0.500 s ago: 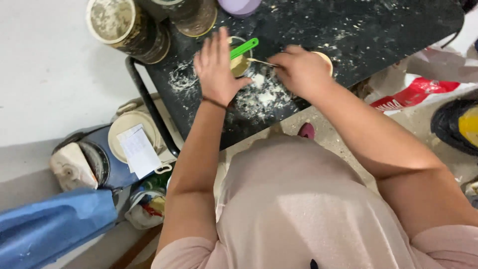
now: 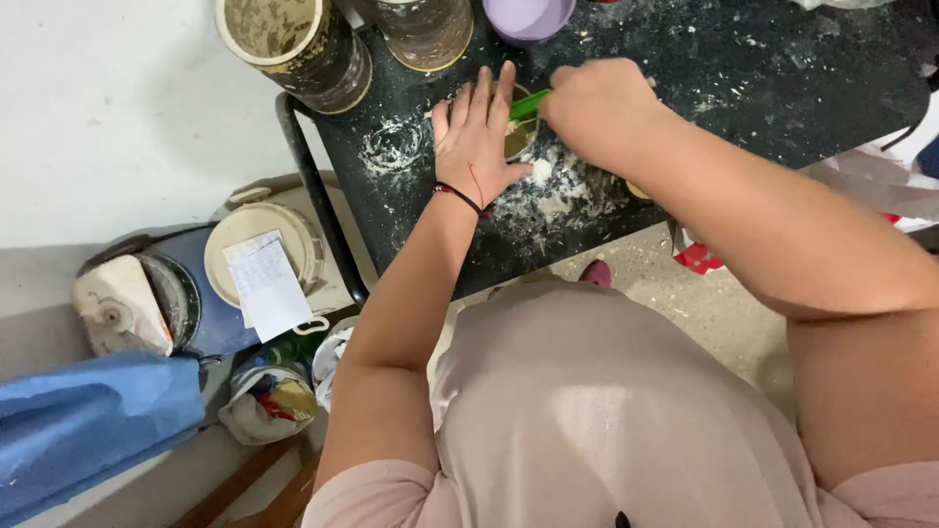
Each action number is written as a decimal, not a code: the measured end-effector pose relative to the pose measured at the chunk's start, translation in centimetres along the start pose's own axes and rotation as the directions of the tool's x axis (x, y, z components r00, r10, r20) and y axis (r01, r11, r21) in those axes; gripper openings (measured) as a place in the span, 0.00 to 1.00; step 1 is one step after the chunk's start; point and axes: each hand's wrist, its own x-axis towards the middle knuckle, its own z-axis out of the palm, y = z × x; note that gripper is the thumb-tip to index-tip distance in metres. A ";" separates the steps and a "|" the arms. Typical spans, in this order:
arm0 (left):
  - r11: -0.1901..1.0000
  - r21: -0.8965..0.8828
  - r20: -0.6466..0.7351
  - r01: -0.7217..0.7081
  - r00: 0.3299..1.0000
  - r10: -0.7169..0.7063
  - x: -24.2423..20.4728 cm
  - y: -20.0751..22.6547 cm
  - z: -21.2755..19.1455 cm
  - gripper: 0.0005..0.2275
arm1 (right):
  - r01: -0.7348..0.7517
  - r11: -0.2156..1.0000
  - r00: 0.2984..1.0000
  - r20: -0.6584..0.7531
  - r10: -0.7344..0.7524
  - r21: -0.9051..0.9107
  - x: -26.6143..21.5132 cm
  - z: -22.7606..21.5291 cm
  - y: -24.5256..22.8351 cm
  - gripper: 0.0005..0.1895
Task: Mixing dental stone and filling a dental flask to invest a denture.
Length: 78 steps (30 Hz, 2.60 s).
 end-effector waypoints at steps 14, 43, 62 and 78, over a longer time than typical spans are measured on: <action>0.998 0.046 -0.161 0.037 0.987 -0.029 -0.8 -0.8 2.8 0.66 | -0.101 0.986 0.894 0.447 0.033 0.130 -0.8 -5.3 -2.8 0.14; 0.483 -0.825 -0.207 -0.292 0.953 0.221 -10.2 11.0 6.6 0.27 | -0.228 0.618 0.649 -0.356 0.672 0.752 -22.6 16.1 -2.5 0.10; 0.475 -0.847 -0.159 -0.241 0.965 0.207 -10.4 10.8 5.9 0.23 | -0.320 0.592 0.755 -0.179 0.631 0.740 -23.4 13.4 -1.0 0.07; 0.467 -0.859 -0.138 -0.210 0.973 0.183 -10.5 10.9 6.0 0.23 | -0.495 0.607 0.755 -0.039 0.655 0.622 -25.1 14.7 1.8 0.10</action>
